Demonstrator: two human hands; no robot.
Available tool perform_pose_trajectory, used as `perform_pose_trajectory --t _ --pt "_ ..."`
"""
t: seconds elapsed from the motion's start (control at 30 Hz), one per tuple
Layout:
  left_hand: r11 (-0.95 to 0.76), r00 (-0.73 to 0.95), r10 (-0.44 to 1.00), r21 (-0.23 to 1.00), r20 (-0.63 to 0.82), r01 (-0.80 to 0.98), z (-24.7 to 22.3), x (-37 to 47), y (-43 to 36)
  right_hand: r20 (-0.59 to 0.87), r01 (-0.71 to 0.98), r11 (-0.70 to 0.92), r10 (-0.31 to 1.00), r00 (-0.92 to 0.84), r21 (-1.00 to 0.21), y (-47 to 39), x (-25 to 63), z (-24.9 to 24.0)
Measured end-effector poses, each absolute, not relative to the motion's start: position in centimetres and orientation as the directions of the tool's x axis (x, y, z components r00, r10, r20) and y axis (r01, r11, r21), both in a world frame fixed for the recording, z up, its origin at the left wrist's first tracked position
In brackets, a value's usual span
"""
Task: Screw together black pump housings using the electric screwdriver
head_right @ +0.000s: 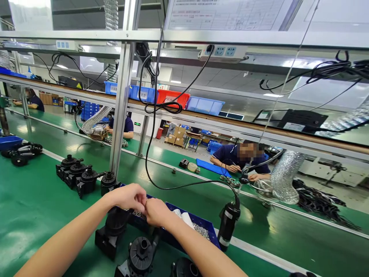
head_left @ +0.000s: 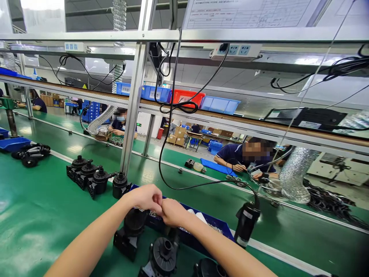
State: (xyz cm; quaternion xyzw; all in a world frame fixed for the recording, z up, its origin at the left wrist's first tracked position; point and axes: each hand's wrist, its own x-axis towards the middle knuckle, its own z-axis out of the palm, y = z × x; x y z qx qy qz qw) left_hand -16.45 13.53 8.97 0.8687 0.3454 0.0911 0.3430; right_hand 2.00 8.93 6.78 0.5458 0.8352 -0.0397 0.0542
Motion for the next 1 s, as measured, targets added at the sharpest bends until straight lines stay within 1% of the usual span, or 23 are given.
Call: perform_pose_trajectory --t 0.03,0.1,0.17,0.23,0.3,0.37,0.43,0.53,0.6,0.7,0.83,1.0 --pt "-0.531 0.692 0.721 0.619 -0.029 0.579 8.8 -16.8 14.1 -0.103 0.916 0.402 0.91 -0.402 -0.023 8.8 2.0 6.9" --pt "-0.527 0.615 0.788 0.542 0.025 0.654 8.2 -17.2 15.2 -0.038 0.912 0.405 0.912 -0.408 -0.06 8.4 2.0 7.6" --pt "-0.529 0.597 0.802 0.49 0.021 0.693 7.5 -17.2 16.0 0.03 0.905 0.412 0.911 -0.411 -0.11 7.5 2.4 8.6" --pt "-0.545 0.615 0.789 0.466 0.001 0.698 6.7 -16.9 16.4 0.093 0.893 0.422 0.906 -0.412 -0.157 5.8 3.1 9.9" --pt "-0.563 0.643 0.766 0.465 -0.019 0.684 5.9 -16.4 16.6 0.14 0.88 0.435 0.899 -0.414 -0.192 3.2 4.0 10.9" --pt "-0.576 0.673 0.739 0.482 -0.039 0.66 5.3 -16.1 16.7 0.154 0.867 0.45 0.892 -0.425 -0.214 0.2 4.9 11.5" --pt "-0.584 0.698 0.715 0.505 -0.052 0.636 4.7 -15.9 17.0 0.138 0.848 0.466 0.885 -0.445 -0.254 -2.6 5.5 11.4" --pt "-0.592 0.718 0.694 0.526 -0.052 0.61 4.0 -15.9 17.4 0.099 0.801 0.47 0.877 -0.469 -0.37 -5.1 6.1 10.4" --pt "-0.6 0.729 0.682 0.531 -0.05 0.598 3.8 -15.9 17.7 0.079 0.771 0.476 0.867 -0.492 -0.423 -5.5 6.2 9.6" --pt "-0.611 0.748 0.661 0.54 -0.053 0.578 3.7 -16.0 17.8 0.058 0.765 0.499 0.85 -0.524 -0.407 -5.3 6.2 9.0" --pt "-0.621 0.756 0.654 0.553 -0.024 0.556 3.7 -15.9 17.7 0.016 0.795 0.516 0.841 -0.54 -0.319 -4.9 5.5 9.1" --pt "-0.611 0.739 0.673 0.581 0.024 0.537 3.9 -15.9 17.8 -0.051 0.856 0.448 0.878 -0.475 -0.259 -5.1 5.1 10.3"
